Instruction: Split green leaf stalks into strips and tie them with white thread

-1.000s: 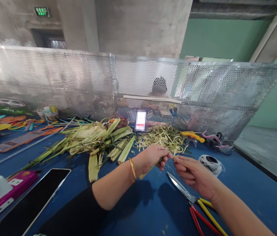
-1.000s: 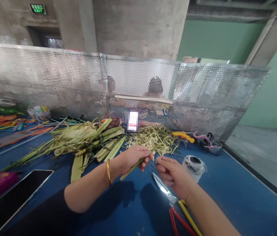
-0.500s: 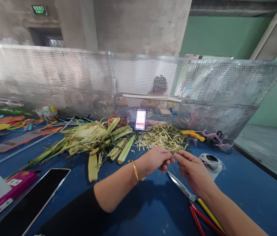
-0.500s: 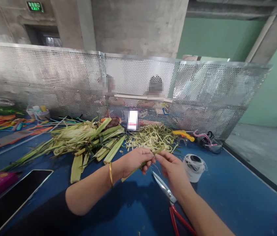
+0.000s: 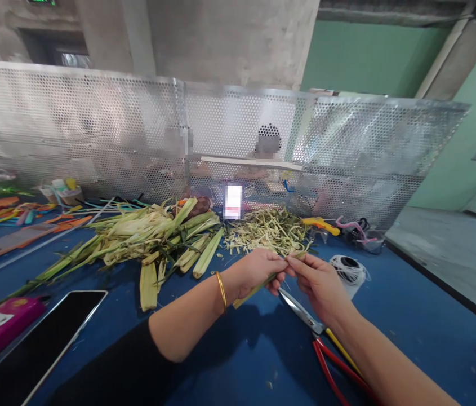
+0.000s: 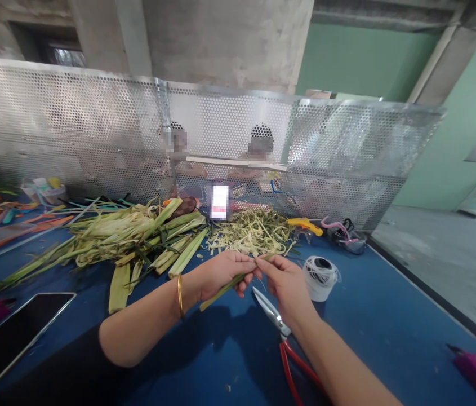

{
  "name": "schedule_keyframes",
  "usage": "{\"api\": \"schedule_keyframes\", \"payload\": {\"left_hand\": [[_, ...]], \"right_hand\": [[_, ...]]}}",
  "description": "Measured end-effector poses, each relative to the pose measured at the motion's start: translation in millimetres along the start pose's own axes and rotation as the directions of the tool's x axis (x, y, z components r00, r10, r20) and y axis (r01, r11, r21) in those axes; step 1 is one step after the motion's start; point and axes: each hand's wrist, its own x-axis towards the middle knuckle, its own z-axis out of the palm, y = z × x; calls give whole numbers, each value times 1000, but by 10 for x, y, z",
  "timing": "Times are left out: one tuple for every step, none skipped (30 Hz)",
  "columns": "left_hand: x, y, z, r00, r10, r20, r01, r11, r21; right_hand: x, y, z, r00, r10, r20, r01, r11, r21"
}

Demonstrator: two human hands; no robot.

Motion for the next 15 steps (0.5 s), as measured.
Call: {"api": "schedule_keyframes", "payload": {"left_hand": [[-3, 5, -2, 1000, -4, 8, 4, 1000, -6], [-5, 9, -3, 1000, -5, 13, 5, 1000, -11], [-6, 11, -5, 1000, -6, 17, 6, 1000, -16], [-7, 12, -5, 1000, -8, 18, 8, 1000, -22], [-8, 12, -6, 1000, -8, 16, 8, 1000, -26], [-8, 11, -6, 1000, -8, 14, 9, 1000, -27], [-7, 9, -6, 1000, -7, 10, 7, 1000, -25], [-6, 6, -6, 1000, -3, 5, 3, 1000, -19], [-4, 3, -7, 1000, 3, -2, -3, 1000, -10], [-1, 1, -10, 1000, 13, -15, -13, 1000, -5], [2, 0, -15, 999, 25, -31, -25, 1000, -4], [4, 3, -22, 998, 36, -48, -36, 999, -12], [6, 8, -32, 997, 40, -65, -42, 999, -28], [8, 16, -44, 996, 34, -80, -38, 998, -52], [8, 25, -57, 996, 20, -90, -27, 996, -79]], "right_hand": [[1, -1, -4, 1000, 0, -1, 0, 1000, 0], [2, -1, -7, 1000, -1, -3, 1, 1000, 0], [4, 2, -9, 1000, -1, -7, 1, 1000, 0], [5, 6, -11, 1000, 0, -12, 0, 1000, 0], [6, 11, -11, 1000, 5, -16, -5, 1000, 1], [7, 16, -10, 1000, 11, -20, -11, 1000, 2], [8, 19, -9, 1000, 16, -23, -16, 1000, 4], [8, 19, -10, 1000, 19, -21, -18, 1000, 2], [9, 13, -13, 1000, 17, -12, -17, 1000, -5], [9, 1, -20, 1000, 11, 6, -11, 1000, -20], [9, -20, -32, 999, 6, 32, -5, 999, -47], [10, -49, -50, 999, 3, 54, 1, 996, -88], [10, -85, -73, 998, 3, 65, 7, 989, -148], [11, -126, -102, 998, 1, 70, 15, 974, -227], [13, -168, -133, 997, -8, 76, 31, 947, -319]]}}
